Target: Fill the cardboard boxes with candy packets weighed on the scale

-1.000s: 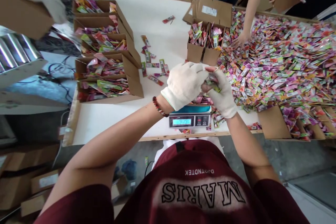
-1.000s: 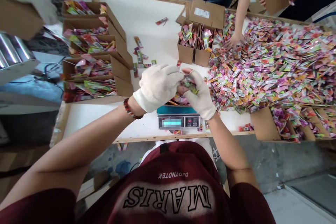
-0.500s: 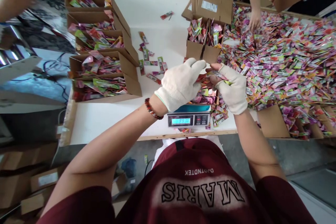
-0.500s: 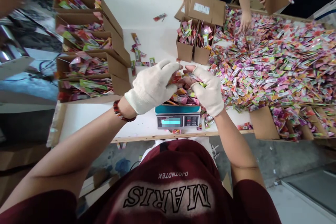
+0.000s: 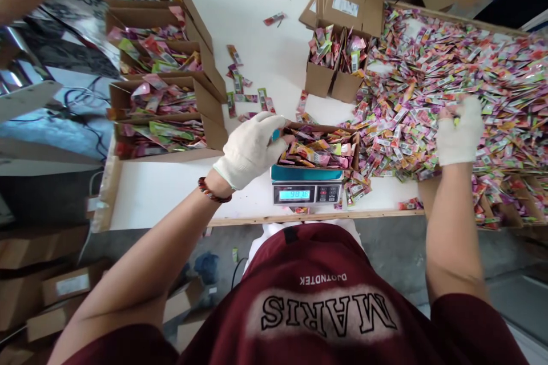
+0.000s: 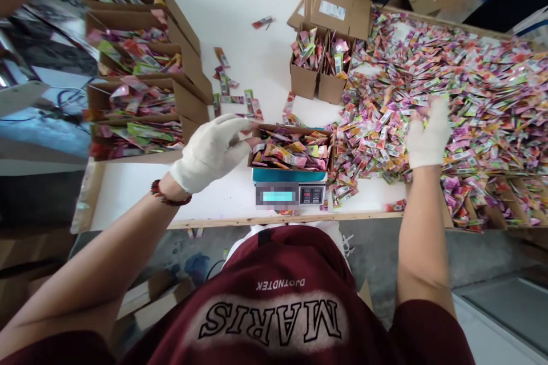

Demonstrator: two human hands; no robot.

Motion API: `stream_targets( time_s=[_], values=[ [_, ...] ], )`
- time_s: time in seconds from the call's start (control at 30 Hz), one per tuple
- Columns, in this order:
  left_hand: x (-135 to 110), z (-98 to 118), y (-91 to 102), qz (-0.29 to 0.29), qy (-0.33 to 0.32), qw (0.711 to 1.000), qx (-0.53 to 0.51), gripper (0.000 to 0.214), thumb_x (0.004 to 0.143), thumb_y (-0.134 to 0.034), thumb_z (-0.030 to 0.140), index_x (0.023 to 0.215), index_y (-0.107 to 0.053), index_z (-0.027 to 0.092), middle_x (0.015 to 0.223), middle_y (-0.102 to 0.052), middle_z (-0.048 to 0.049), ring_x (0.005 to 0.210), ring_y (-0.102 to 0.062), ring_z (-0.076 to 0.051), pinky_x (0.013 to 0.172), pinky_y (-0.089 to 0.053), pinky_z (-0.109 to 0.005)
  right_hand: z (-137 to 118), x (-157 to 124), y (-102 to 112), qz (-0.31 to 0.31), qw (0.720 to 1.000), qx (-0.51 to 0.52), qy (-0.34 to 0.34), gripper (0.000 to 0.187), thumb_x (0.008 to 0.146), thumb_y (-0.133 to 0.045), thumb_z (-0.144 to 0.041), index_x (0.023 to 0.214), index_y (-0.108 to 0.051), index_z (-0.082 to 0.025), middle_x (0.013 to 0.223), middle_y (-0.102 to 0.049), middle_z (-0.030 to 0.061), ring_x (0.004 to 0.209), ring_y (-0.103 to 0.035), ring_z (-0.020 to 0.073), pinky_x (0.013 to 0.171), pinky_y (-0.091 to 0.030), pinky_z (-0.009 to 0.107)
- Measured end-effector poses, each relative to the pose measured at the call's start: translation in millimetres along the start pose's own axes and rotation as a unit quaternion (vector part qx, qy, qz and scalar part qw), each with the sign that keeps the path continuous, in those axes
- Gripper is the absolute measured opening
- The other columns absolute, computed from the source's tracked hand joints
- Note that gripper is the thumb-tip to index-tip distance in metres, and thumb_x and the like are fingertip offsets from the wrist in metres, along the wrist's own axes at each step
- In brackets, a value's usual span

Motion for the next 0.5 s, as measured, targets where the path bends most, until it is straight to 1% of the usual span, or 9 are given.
stream_targets(
  time_s=[0.03,0.1,0.17,0.23,0.3,0.37,0.4,0.43,0.5],
  values=[
    [-3,-2,-0.2,0.005,0.001,1.000,-0.004,0.038,0.097,-0.054,0.042,0.115,-0.072,0.016,0.102,-0.071,-0.0119,0.083,-0.066,-0.024,0.073,-0.051,-0.035,-9,-9,-1,-0.013,1.000,0.005,-0.001,0.024,0.095,-0.064,-0.034,0.112,-0.071,-0.020,0.098,-0.071,0.0118,0.097,-0.066,0.0276,0.093,-0.050,0.045],
    [-6,-4,-1.0,0.016,0.001,1.000,-0.010,0.036,0.097,-0.053,0.042,0.112,-0.073,0.015,0.100,-0.072,-0.0119,0.081,-0.066,-0.024,0.074,-0.052,-0.036,-45,-32,-12,-0.044,0.998,0.044,0.009,0.021,0.098,-0.060,-0.037,0.101,-0.073,-0.021,0.090,-0.071,0.0065,0.085,-0.067,0.0232,0.083,-0.053,0.040],
    [-6,-1,-1.9,0.027,-0.004,0.999,-0.020,0.035,0.097,-0.053,0.040,0.110,-0.073,0.016,0.100,-0.072,-0.0115,0.082,-0.067,-0.024,0.076,-0.053,-0.036,-95,-57,-37,-0.089,0.989,0.114,0.025,0.021,0.098,-0.062,-0.041,0.099,-0.073,-0.023,0.092,-0.071,0.0038,0.085,-0.068,0.0202,0.081,-0.055,0.036],
    [-5,5,-2.6,0.033,-0.013,0.999,-0.032,0.033,0.097,-0.053,0.038,0.111,-0.073,0.016,0.099,-0.072,-0.0108,0.084,-0.067,-0.023,0.078,-0.054,-0.035,-144,-77,-70,-0.150,0.968,0.198,0.047,0.020,0.098,-0.064,-0.043,0.102,-0.072,-0.025,0.095,-0.071,0.0030,0.083,-0.068,0.0182,0.079,-0.057,0.033],
    [-5,12,-1.3,0.038,-0.020,0.998,-0.039,0.032,0.097,-0.053,0.037,0.111,-0.073,0.016,0.099,-0.072,-0.0104,0.083,-0.067,-0.022,0.077,-0.054,-0.034,-175,-87,-94,-0.178,0.951,0.239,0.087,0.019,0.098,-0.065,-0.041,0.102,-0.072,-0.024,0.098,-0.071,0.0043,0.090,-0.069,0.0193,0.085,-0.057,0.035],
    [-8,14,2.3,0.043,-0.016,0.998,-0.040,0.031,0.098,-0.053,0.037,0.110,-0.073,0.017,0.100,-0.072,-0.0103,0.080,-0.067,-0.021,0.076,-0.053,-0.033,-168,-87,-101,-0.174,0.951,0.230,0.109,0.018,0.099,-0.063,-0.038,0.100,-0.073,-0.023,0.100,-0.071,0.0062,0.098,-0.068,0.0216,0.093,-0.055,0.038],
    [-12,12,4.6,0.046,-0.010,0.998,-0.039,0.031,0.098,-0.053,0.038,0.109,-0.073,0.017,0.101,-0.072,-0.0102,0.080,-0.067,-0.020,0.076,-0.053,-0.033,-149,-86,-98,-0.167,0.958,0.207,0.104,0.018,0.100,-0.061,-0.036,0.099,-0.073,-0.023,0.101,-0.071,0.0069,0.100,-0.067,0.0227,0.095,-0.054,0.040],
    [-17,8,7.0,0.049,-0.002,0.998,-0.038,0.030,0.098,-0.053,0.038,0.107,-0.073,0.018,0.102,-0.073,-0.0100,0.081,-0.067,-0.020,0.076,-0.053,-0.033,-120,-84,-89,-0.157,0.968,0.175,0.087,0.018,0.100,-0.059,-0.034,0.098,-0.073,-0.023,0.101,-0.071,0.0076,0.101,-0.066,0.0238,0.097,-0.053,0.041],
    [-31,-5,11.2,0.056,0.019,0.997,-0.043,0.029,0.098,-0.052,0.039,0.103,-0.073,0.019,0.104,-0.073,-0.0096,0.086,-0.069,-0.021,0.079,-0.054,-0.033,-42,-84,-61,-0.140,0.987,0.078,0.030,0.017,0.099,-0.059,-0.033,0.099,-0.072,-0.023,0.101,-0.071,0.0093,0.101,-0.065,0.0265,0.098,-0.051,0.045]
  ],
)
Point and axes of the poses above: each hand's wrist, its own x-axis towards the middle knuckle, its own y-axis out of the back of the hand, z = x × y, the point moved 9 cm from there along x, towards the middle knuckle
